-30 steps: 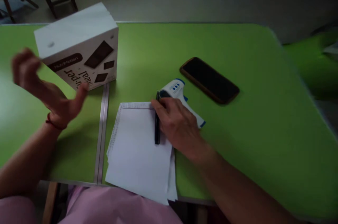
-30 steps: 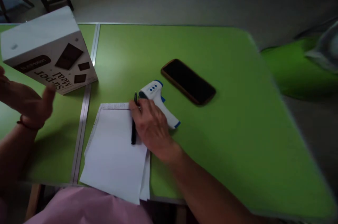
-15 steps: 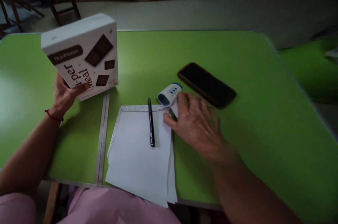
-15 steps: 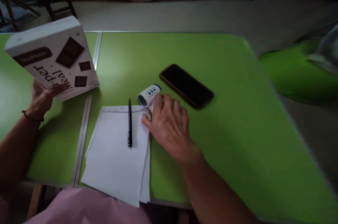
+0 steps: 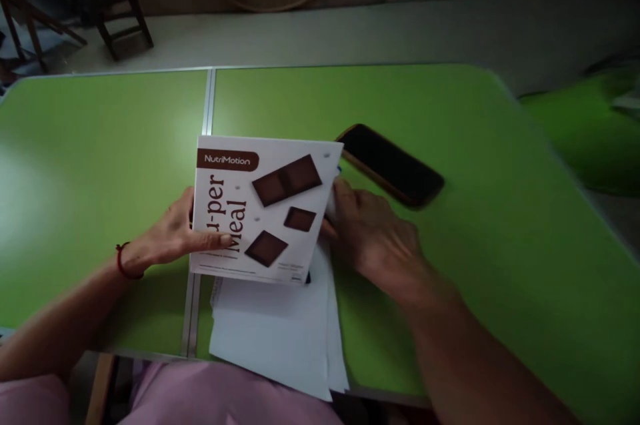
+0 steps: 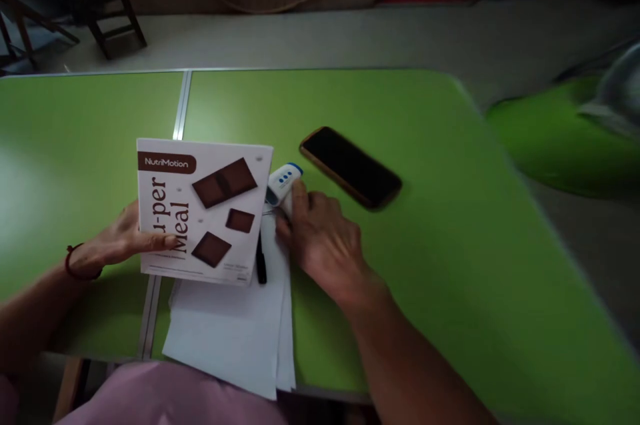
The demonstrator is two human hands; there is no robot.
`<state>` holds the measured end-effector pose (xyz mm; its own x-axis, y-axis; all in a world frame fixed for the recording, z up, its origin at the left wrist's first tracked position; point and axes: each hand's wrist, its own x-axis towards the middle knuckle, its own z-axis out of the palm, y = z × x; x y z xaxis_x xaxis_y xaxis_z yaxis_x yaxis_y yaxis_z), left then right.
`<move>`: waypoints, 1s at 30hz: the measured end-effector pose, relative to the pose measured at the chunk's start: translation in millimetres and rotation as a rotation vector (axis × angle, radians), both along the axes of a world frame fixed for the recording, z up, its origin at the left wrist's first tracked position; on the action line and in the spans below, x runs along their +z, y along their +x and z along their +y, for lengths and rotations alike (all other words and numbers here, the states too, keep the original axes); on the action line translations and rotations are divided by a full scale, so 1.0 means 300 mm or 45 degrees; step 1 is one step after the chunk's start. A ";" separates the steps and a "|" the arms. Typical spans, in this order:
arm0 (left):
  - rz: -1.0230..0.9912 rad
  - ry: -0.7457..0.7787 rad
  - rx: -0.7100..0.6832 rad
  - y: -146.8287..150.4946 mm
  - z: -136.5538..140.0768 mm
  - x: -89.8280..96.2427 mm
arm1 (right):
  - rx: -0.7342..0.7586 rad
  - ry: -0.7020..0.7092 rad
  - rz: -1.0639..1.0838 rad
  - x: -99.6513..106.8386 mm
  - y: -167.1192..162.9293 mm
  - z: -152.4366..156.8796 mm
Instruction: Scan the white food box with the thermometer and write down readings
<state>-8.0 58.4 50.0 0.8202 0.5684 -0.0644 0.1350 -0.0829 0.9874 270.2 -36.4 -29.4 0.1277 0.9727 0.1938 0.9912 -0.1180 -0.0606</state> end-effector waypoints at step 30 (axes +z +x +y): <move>0.029 -0.138 0.073 -0.013 -0.008 0.023 | 0.044 -0.259 2.443 0.256 -0.308 -0.103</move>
